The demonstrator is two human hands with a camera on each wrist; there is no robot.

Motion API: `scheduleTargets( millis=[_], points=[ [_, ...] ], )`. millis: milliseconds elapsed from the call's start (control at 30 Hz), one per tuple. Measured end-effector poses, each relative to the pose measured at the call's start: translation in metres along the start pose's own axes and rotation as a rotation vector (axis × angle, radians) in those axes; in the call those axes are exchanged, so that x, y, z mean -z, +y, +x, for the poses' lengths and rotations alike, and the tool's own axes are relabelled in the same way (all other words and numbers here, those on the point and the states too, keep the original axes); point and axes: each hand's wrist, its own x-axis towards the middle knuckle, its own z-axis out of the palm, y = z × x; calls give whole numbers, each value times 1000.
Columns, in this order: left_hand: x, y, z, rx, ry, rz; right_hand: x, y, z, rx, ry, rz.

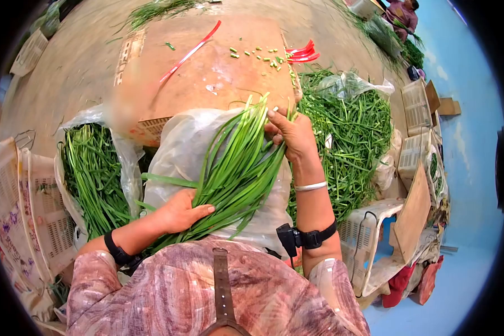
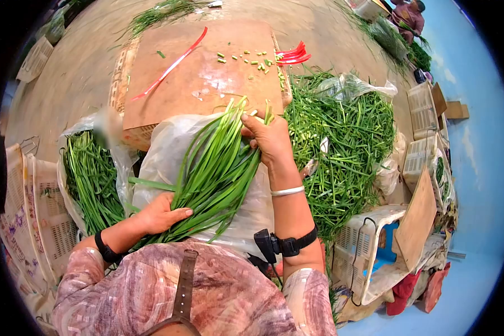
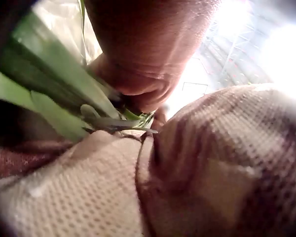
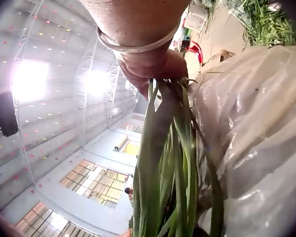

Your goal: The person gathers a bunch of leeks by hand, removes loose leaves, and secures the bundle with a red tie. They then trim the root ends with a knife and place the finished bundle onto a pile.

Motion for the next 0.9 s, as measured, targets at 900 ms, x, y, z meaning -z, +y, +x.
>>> scheduleTargets(
  millis=[900],
  points=[
    [-14, 0, -13, -174, 218, 339, -7, -21, 0, 136, -215, 19]
  ],
)
